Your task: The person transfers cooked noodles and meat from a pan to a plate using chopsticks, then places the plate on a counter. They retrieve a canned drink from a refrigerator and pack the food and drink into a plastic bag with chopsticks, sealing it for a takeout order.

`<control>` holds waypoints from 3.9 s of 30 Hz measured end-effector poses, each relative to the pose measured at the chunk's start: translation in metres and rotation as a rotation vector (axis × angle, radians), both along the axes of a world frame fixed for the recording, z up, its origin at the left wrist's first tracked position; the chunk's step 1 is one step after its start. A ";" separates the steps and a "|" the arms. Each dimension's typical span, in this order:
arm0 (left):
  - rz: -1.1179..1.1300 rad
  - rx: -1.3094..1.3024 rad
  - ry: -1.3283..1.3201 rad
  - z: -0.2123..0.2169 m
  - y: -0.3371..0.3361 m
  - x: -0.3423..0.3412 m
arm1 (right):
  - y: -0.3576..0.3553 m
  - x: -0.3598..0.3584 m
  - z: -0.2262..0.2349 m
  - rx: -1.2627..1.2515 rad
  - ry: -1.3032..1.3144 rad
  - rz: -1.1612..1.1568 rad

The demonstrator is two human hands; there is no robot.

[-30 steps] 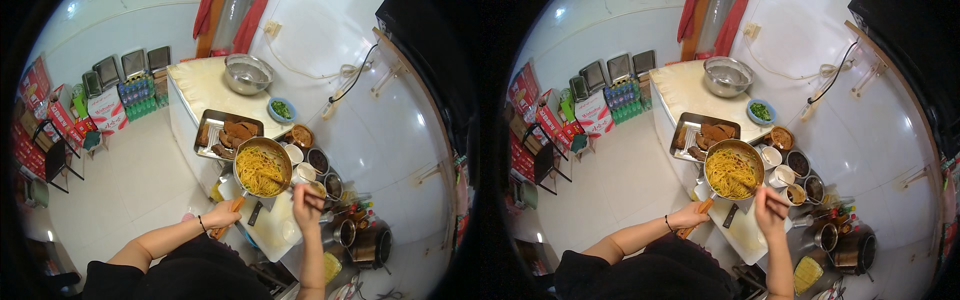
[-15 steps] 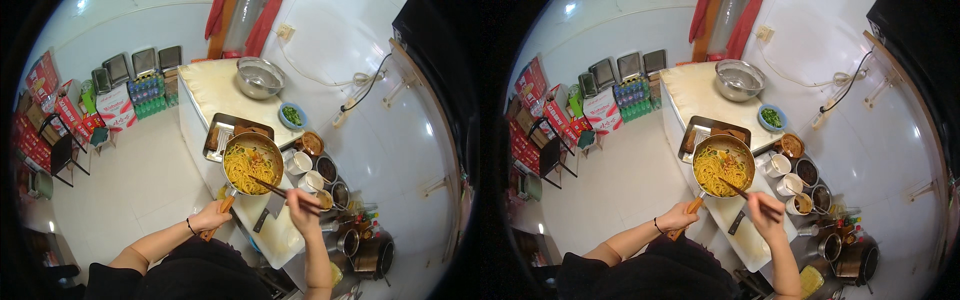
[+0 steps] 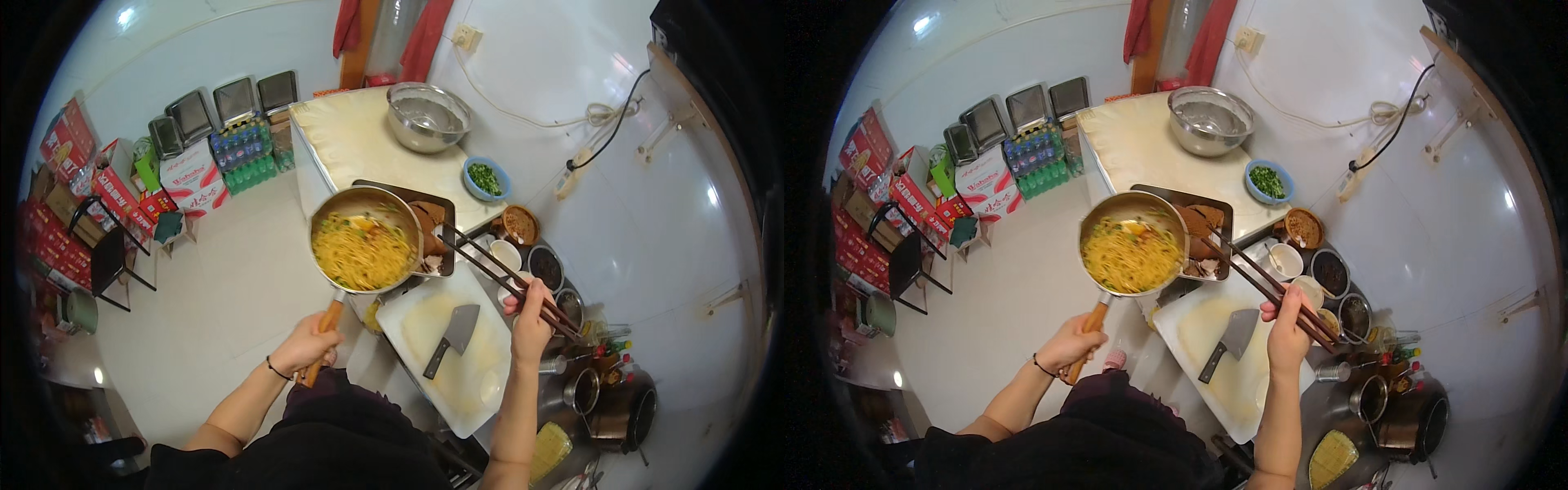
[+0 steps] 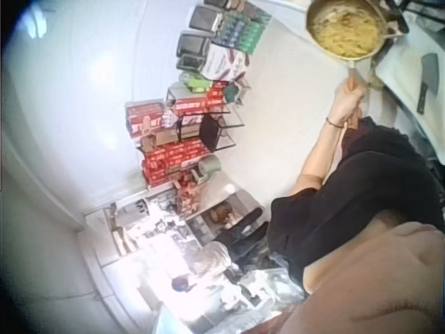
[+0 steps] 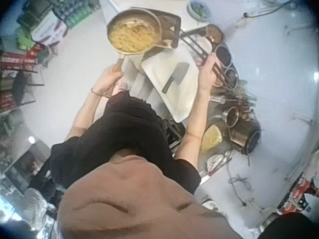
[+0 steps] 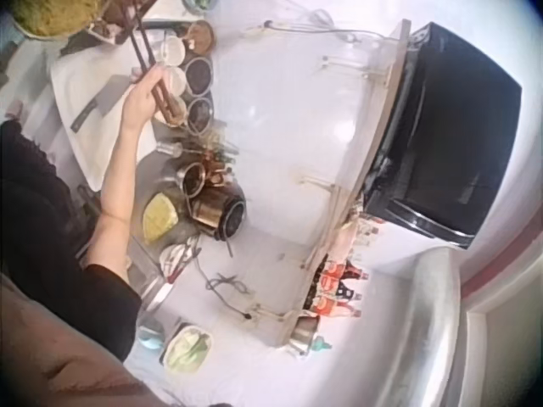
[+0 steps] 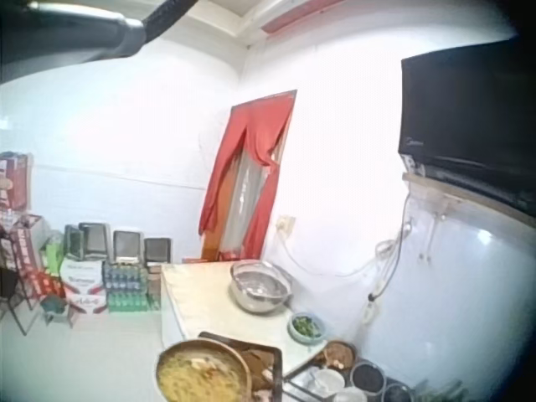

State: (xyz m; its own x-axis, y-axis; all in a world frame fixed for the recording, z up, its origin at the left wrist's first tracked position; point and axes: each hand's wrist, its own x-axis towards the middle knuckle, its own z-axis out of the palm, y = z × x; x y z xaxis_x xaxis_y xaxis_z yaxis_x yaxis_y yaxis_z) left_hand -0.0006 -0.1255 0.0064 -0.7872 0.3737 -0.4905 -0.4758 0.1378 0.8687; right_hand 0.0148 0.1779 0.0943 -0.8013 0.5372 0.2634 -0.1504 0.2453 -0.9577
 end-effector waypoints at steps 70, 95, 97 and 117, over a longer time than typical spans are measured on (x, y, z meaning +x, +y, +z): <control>-0.045 -0.128 0.022 0.002 -0.052 -0.078 | -0.042 -0.075 -0.130 0.351 -0.328 -0.098; -0.108 -0.126 0.004 -0.003 -0.049 -0.073 | -0.085 -0.086 -0.061 -0.006 0.063 0.050; -0.079 -0.135 0.012 -0.003 -0.049 -0.073 | -0.068 -0.079 -0.062 0.016 -0.030 -0.092; -0.043 -0.146 0.057 -0.002 -0.055 -0.075 | -0.036 -0.070 -0.132 0.263 -0.240 -0.239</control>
